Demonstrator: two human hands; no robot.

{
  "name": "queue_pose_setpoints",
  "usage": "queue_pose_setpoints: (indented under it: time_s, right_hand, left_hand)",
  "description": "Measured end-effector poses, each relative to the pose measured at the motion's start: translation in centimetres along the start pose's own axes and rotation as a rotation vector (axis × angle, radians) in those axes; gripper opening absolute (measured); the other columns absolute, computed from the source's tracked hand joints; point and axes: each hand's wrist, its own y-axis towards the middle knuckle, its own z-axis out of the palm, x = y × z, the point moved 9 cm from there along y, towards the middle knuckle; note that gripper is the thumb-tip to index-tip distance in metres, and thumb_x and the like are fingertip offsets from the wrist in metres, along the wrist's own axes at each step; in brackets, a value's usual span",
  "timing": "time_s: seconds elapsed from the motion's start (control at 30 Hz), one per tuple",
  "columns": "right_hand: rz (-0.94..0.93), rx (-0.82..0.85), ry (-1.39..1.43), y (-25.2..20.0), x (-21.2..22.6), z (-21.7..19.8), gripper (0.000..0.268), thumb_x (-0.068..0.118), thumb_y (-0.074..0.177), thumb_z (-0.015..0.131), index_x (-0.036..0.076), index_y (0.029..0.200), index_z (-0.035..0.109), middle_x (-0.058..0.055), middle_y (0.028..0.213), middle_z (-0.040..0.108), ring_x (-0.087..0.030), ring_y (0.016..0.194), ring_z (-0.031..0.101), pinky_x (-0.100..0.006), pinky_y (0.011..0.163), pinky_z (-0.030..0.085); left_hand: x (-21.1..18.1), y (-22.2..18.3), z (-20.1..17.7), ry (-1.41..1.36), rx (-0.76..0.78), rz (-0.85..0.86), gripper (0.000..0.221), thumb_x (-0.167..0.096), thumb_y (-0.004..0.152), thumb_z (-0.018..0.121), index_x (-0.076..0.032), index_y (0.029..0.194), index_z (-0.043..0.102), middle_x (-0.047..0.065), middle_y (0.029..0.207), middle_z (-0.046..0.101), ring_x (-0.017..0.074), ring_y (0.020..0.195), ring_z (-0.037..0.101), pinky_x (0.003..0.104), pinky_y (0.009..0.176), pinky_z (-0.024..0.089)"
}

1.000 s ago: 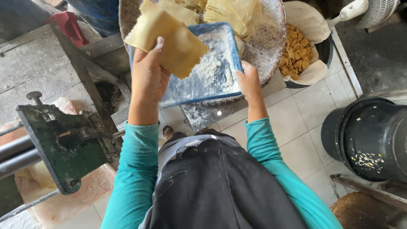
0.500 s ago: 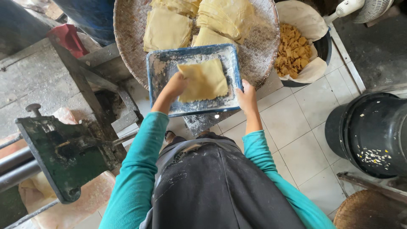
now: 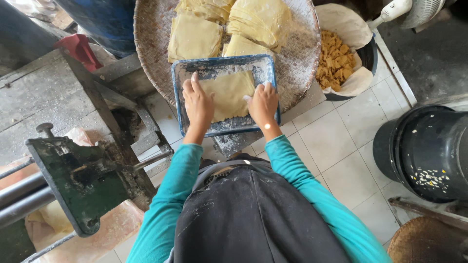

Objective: The person repeatedly picks up folded dough sheets from a woven basket, coats them in flour within a blue tray, and feeds them into a dough sheeter. The flattened sheets are collected on a cloth beneath the machine. The process is continuous and repetitive throughout the clip.

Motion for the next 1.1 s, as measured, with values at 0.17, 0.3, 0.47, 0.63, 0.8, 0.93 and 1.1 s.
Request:
queue_pose_setpoints:
  time_s: [0.17, 0.3, 0.47, 0.63, 0.8, 0.93, 1.1]
  right_hand:
    - [0.052, 0.134, 0.654, 2.7, 1.5, 0.1, 0.021, 0.023, 0.093, 0.071, 0.004, 0.089, 0.063, -0.008, 0.086, 0.062, -0.02, 0.083, 0.059, -0.037, 0.074, 0.049]
    - [-0.148, 0.276, 1.092, 5.8, 7.0, -2.9, 0.016, 0.016, 0.099, 0.064, 0.002, 0.093, 0.06, 0.0, 0.084, 0.059, -0.008, 0.081, 0.055, -0.026, 0.07, 0.049]
    - [-0.331, 0.425, 1.104, 6.9, 14.2, -4.5, 0.016, 0.017, 0.101, 0.064, 0.002, 0.1, 0.062, 0.001, 0.089, 0.063, -0.008, 0.084, 0.058, -0.025, 0.074, 0.051]
    - [-0.346, -0.092, 0.617, 4.0, 8.4, -5.4, 0.015, 0.013, 0.095, 0.069, 0.002, 0.103, 0.065, -0.013, 0.099, 0.068, -0.026, 0.091, 0.067, -0.034, 0.079, 0.054]
    - [-0.354, 0.097, 0.27, 0.0, 3.8, 0.7, 0.017, 0.005, 0.095, 0.066, 0.006, 0.111, 0.074, -0.016, 0.102, 0.07, -0.032, 0.095, 0.069, -0.041, 0.085, 0.056]
    - [-0.051, 0.059, 0.682, 1.4, 2.2, 1.1, 0.013, 0.013, 0.095, 0.067, 0.003, 0.103, 0.072, -0.014, 0.106, 0.075, -0.028, 0.099, 0.074, -0.039, 0.091, 0.059]
    - [-0.666, -0.181, 0.44, 2.0, 10.3, -2.7, 0.036, 0.021, 0.1, 0.062, 0.004, 0.132, 0.064, -0.019, 0.136, 0.067, -0.036, 0.13, 0.06, -0.051, 0.112, 0.042]
  left_hand:
    - [-1.0, -1.1, 3.1, -0.454, 0.091, 0.07, 0.059, -0.029, 0.107, 0.062, 0.0, 0.153, 0.039, 0.024, 0.153, 0.046, 0.0369, 0.145, 0.045, 0.046, 0.121, 0.037]
    - [1.4, -0.2, 7.0, -1.149, 0.213, -0.291, 0.071, -0.057, 0.109, 0.035, -0.004, 0.156, 0.031, 0.017, 0.162, 0.03, 0.0297, 0.149, 0.034, 0.041, 0.121, 0.031]
    - [0.7, 2.1, 7.1, -2.116, 0.352, -0.44, 0.073, -0.062, 0.105, 0.038, -0.003, 0.145, 0.052, 0.019, 0.139, 0.061, 0.034, 0.127, 0.059, 0.048, 0.109, 0.048]
    - [2.5, 1.1, 6.8, -2.237, 0.342, -0.527, 0.064, -0.055, 0.104, 0.044, -0.006, 0.143, 0.054, 0.016, 0.139, 0.062, 0.0331, 0.125, 0.061, 0.049, 0.107, 0.05]
    - [3.3, 0.4, 7.7, -2.27, 0.383, -0.531, 0.055, -0.049, 0.104, 0.05, -0.009, 0.141, 0.056, 0.013, 0.138, 0.063, 0.0322, 0.123, 0.063, 0.051, 0.104, 0.053]
    - [1.3, 0.5, 8.5, -2.243, 0.468, -0.476, 0.052, -0.044, 0.106, 0.052, -0.009, 0.144, 0.056, 0.012, 0.14, 0.063, 0.0304, 0.124, 0.064, 0.049, 0.105, 0.054]
    - [-2.7, -0.1, 9.7, -2.294, 0.486, -0.581, 0.055, -0.047, 0.105, 0.051, -0.01, 0.145, 0.053, 0.01, 0.141, 0.062, 0.0285, 0.126, 0.064, 0.044, 0.109, 0.055]
